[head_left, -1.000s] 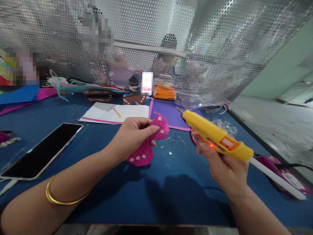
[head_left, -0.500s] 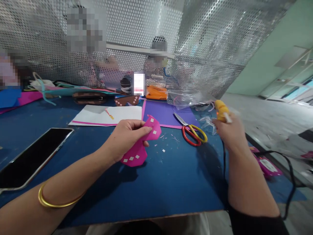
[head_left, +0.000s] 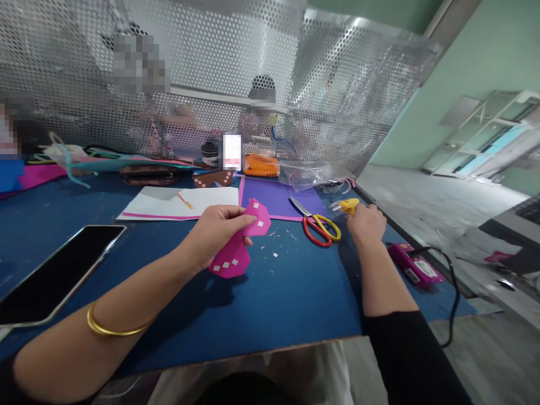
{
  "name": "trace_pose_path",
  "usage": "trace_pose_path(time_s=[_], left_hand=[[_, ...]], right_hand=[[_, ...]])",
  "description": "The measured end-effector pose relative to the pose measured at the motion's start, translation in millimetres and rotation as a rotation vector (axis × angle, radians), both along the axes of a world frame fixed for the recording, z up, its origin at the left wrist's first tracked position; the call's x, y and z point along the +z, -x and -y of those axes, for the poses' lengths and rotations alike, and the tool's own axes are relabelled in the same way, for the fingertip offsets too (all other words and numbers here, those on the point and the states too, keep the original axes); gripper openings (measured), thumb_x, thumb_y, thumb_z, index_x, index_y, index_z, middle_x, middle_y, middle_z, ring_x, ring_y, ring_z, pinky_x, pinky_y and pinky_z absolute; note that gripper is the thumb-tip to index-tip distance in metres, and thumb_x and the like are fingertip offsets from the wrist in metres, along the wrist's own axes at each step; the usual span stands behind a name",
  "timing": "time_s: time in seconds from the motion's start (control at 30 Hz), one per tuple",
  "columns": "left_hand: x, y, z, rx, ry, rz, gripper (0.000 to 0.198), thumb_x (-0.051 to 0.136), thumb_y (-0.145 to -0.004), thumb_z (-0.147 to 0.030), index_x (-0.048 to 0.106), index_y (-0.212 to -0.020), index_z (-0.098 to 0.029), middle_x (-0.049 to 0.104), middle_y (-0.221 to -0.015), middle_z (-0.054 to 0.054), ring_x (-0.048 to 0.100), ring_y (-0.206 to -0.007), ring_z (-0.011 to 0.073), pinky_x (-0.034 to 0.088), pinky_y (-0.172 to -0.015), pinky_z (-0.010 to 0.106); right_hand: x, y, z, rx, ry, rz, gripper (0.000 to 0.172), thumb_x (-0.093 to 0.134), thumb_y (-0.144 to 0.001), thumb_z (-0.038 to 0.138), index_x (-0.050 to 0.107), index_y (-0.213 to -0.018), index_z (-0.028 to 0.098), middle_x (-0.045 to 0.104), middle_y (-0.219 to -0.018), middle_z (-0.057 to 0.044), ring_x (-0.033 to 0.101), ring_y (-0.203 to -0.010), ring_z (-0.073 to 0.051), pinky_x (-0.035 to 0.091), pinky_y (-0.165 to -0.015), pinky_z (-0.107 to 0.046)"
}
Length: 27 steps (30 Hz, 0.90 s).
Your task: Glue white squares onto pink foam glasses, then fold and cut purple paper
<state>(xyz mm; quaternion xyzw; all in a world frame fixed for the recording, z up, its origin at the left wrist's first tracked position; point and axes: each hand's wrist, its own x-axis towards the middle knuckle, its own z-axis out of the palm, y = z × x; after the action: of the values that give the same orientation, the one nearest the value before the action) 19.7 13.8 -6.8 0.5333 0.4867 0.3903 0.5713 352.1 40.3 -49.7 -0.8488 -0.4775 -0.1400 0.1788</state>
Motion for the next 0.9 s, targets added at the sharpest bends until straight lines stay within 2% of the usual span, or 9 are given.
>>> trace_pose_path(time_s=[0.07, 0.13, 0.2, 0.23, 0.27, 0.33, 0.47, 0.7, 0.9], left_hand=[[-0.3, 1, -1, -0.005, -0.005, -0.012, 0.023, 0.078, -0.070, -0.038, 0.071, -0.077, -0.018, 0.066, -0.054, 0.001, 0.058, -0.047, 0.0130, 0.044, -0.044, 0.021], [-0.8, 2, -2, -0.006, -0.006, -0.013, 0.023, 0.077, -0.071, -0.039, 0.071, -0.077, -0.018, 0.066, -0.053, 0.002, 0.058, -0.046, 0.0129, 0.042, -0.043, 0.021], [-1.2, 3, -2, -0.001, -0.012, -0.005, 0.023, 0.076, -0.072, -0.039, 0.071, -0.078, -0.018, 0.066, -0.052, 0.002, 0.057, -0.045, 0.0124, 0.042, -0.043, 0.021], [-1.4, 4, -3, 0.000, -0.015, -0.002, 0.022, 0.075, -0.073, -0.039, 0.071, -0.079, -0.018, 0.066, -0.052, 0.002, 0.057, -0.045, 0.0122, 0.041, -0.043, 0.020], [-1.5, 4, -3, 0.001, -0.017, 0.002, 0.022, 0.075, -0.074, -0.038, 0.071, -0.080, -0.018, 0.066, -0.052, 0.002, 0.057, -0.045, 0.0120, 0.041, -0.044, 0.020], [-1.3, 3, -3, 0.002, -0.018, 0.014, 0.021, 0.075, -0.073, -0.037, 0.071, -0.080, -0.017, 0.066, -0.052, 0.001, 0.058, -0.045, 0.0117, 0.042, -0.045, 0.019], [0.0, 2, 0, -0.004, -0.030, 0.049, 0.021, 0.076, -0.071, -0.036, 0.071, -0.079, -0.016, 0.066, -0.053, 0.000, 0.060, -0.048, 0.0120, 0.045, -0.046, 0.019], [5.1, 1, 6, -0.015, -0.044, 0.051, 0.018, 0.073, -0.074, -0.033, 0.069, -0.076, -0.016, 0.063, -0.049, 0.000, 0.058, -0.045, 0.0111, 0.041, -0.042, 0.018], [3.5, 0, 5, 0.011, -0.073, 0.022, 0.013, 0.068, -0.076, -0.026, 0.067, -0.069, -0.016, 0.062, -0.047, -0.001, 0.058, -0.045, 0.0098, 0.041, -0.044, 0.016]], right_hand=[[9.2, 11, 8, 0.011, -0.069, 0.039, 0.035, 0.054, -0.085, 0.017, 0.065, -0.115, 0.005, 0.060, -0.117, -0.027, 0.056, -0.111, -0.036, 0.041, -0.089, -0.045], [15.6, 31, 19, 0.120, -0.164, 0.003, 0.032, 0.050, -0.089, 0.022, 0.067, -0.114, 0.013, 0.061, -0.119, -0.019, 0.056, -0.110, -0.030, 0.041, -0.091, -0.041], [13.7, 57, 32, 0.467, -0.236, -0.262, 0.022, 0.052, -0.087, 0.024, 0.071, -0.094, 0.017, 0.067, -0.103, -0.011, 0.061, -0.095, -0.023, 0.044, -0.087, -0.037], [9.2, 71, 38, 0.649, -0.129, -0.447, 0.017, 0.056, -0.083, 0.024, 0.071, -0.087, 0.018, 0.069, -0.095, -0.008, 0.062, -0.091, -0.021, 0.045, -0.084, -0.035], [2.8, 84, 43, 0.726, -0.036, -0.517, 0.012, 0.060, -0.080, 0.024, 0.071, -0.081, 0.020, 0.070, -0.086, -0.004, 0.063, -0.083, -0.019, 0.046, -0.079, -0.032], [-12.9, 106, 51, 0.763, 0.068, -0.583, 0.007, 0.063, -0.076, 0.023, 0.070, -0.075, 0.020, 0.069, -0.072, 0.000, 0.062, -0.068, -0.016, 0.047, -0.067, -0.028], [-35.1, 126, 55, 0.711, 0.136, -0.612, 0.007, 0.063, -0.077, 0.024, 0.069, -0.076, 0.021, 0.069, -0.077, -0.001, 0.062, -0.071, -0.017, 0.045, -0.066, -0.029], [-38.0, 133, 51, 0.699, 0.167, -0.605, 0.005, 0.063, -0.076, 0.020, 0.067, -0.080, 0.022, 0.063, -0.080, 0.001, 0.058, -0.071, -0.015, 0.042, -0.067, -0.028], [-37.3, 134, 51, 0.740, 0.164, -0.590, 0.006, 0.063, -0.075, 0.017, 0.062, -0.072, 0.022, 0.057, -0.078, 0.001, 0.052, -0.068, -0.015, 0.038, -0.066, -0.028]])
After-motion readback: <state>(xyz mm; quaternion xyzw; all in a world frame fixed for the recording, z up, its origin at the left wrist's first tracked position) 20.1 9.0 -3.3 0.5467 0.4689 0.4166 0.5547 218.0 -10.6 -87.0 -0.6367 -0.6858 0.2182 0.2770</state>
